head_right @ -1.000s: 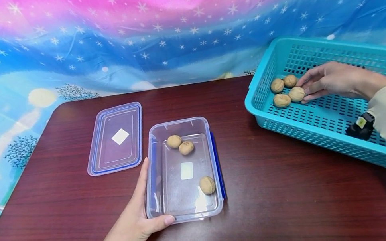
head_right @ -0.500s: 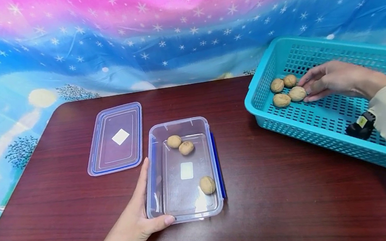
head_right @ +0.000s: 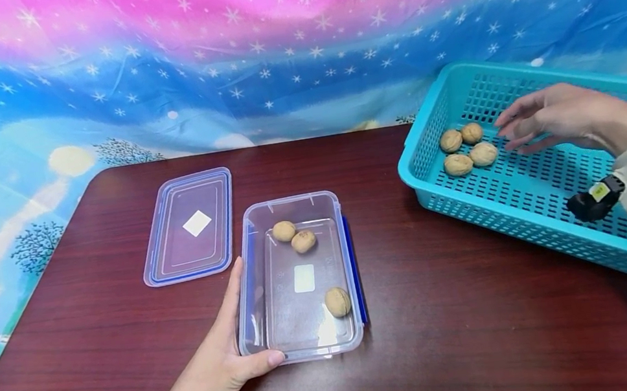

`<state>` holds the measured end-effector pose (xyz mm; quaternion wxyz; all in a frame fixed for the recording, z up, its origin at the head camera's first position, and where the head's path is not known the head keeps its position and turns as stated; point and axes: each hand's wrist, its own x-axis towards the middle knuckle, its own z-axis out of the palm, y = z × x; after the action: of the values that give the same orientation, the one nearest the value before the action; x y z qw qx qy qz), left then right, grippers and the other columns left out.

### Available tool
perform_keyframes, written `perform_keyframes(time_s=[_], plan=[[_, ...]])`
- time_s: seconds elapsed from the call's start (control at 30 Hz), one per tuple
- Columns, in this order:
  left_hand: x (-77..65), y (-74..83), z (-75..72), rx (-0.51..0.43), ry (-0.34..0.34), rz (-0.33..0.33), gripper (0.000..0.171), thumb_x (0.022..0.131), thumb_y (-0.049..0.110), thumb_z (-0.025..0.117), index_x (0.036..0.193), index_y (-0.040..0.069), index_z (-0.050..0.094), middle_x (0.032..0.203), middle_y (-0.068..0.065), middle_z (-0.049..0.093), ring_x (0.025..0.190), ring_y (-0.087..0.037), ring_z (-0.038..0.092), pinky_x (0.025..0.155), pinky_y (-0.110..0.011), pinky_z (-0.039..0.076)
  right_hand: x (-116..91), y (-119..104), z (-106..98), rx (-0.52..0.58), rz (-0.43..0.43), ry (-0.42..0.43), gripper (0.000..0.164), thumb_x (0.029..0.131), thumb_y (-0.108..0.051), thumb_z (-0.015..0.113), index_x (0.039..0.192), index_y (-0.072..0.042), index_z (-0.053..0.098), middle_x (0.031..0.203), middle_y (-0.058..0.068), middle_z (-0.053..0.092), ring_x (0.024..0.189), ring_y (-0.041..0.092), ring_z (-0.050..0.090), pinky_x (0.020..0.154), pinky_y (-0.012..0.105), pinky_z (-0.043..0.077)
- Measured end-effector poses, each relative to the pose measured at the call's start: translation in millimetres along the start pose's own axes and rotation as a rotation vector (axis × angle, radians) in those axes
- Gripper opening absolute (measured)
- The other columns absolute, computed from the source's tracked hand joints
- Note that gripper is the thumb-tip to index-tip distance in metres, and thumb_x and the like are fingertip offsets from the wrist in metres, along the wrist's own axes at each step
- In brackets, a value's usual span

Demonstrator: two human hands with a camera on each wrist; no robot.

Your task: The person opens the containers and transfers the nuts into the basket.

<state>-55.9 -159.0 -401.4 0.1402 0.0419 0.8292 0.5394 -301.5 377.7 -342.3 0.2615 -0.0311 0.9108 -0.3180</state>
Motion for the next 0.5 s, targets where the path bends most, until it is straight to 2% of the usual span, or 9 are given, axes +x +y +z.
perform_keyframes(time_s=[0.1,0.17,0.27,0.33,0.4,0.5], plan=[[-0.6,-0.6,0.2,0.002,0.002,0.004,0.137,0.075,0.031,0.095,0.167,0.044,-0.006,0.177,0.005,0.006,0.161,-0.019,0.012,0.127,-0.029,0.011,-2.4,-2.9,-2.7,-0.007,-0.004,0.018,0.063,0.112,-0.025,0.049,0.157,0.012,0.025,0.154,0.040,0.037,0.092,-0.010,0.061,0.097,0.046,0.059],[-1.0,-0.9,0.3,0.000,0.003,0.007,0.136,0.075,0.031,0.095,0.167,0.044,-0.005,0.177,0.005,0.006,0.161,-0.020,0.012,0.124,-0.020,0.011,-4.1,-6.7,-4.2,-0.007,-0.008,0.032,0.066,0.111,-0.029,0.052,0.157,0.010,0.027,0.150,0.032,0.046,0.092,-0.013,0.057,0.096,0.043,0.059],[-1.2,-1.1,0.4,0.000,0.005,0.012,0.136,0.075,0.032,0.095,0.167,0.044,-0.005,0.177,0.005,0.006,0.161,-0.020,0.012,0.120,-0.013,0.010,-7.4,-14.9,-6.4,0.017,-0.015,0.049,0.067,0.109,-0.033,0.058,0.156,0.006,0.033,0.132,-0.001,0.062,0.092,-0.016,0.056,0.093,0.036,0.060],[-1.1,-0.9,0.3,0.002,0.005,0.012,0.136,0.075,0.032,0.095,0.167,0.044,-0.005,0.177,0.005,0.006,0.161,-0.020,0.012,0.120,-0.014,0.010,-10.9,-22.2,-7.6,0.040,-0.024,0.060,0.065,0.107,-0.034,0.061,0.155,0.003,0.037,0.119,-0.023,0.060,0.093,-0.015,0.058,0.091,0.032,0.060],[-0.9,-0.8,0.2,0.005,0.005,0.011,0.137,0.075,0.033,0.095,0.167,0.044,-0.006,0.177,0.005,0.006,0.161,-0.020,0.012,0.121,-0.015,0.010,-15.3,-30.4,-8.5,0.054,-0.041,0.075,0.063,0.106,-0.033,0.062,0.155,0.000,0.039,0.111,-0.034,0.055,0.094,-0.015,0.060,0.088,0.027,0.060],[-0.8,-0.4,0.1,0.004,0.004,0.009,0.137,0.074,0.033,0.095,0.166,0.045,-0.006,0.177,0.005,0.006,0.161,-0.020,0.012,0.122,-0.015,0.010,-22.2,-43.1,-7.8,0.042,-0.072,0.115,0.060,0.105,-0.034,0.063,0.153,-0.004,0.043,0.112,-0.033,0.054,0.095,-0.015,0.059,0.084,0.021,0.058]])
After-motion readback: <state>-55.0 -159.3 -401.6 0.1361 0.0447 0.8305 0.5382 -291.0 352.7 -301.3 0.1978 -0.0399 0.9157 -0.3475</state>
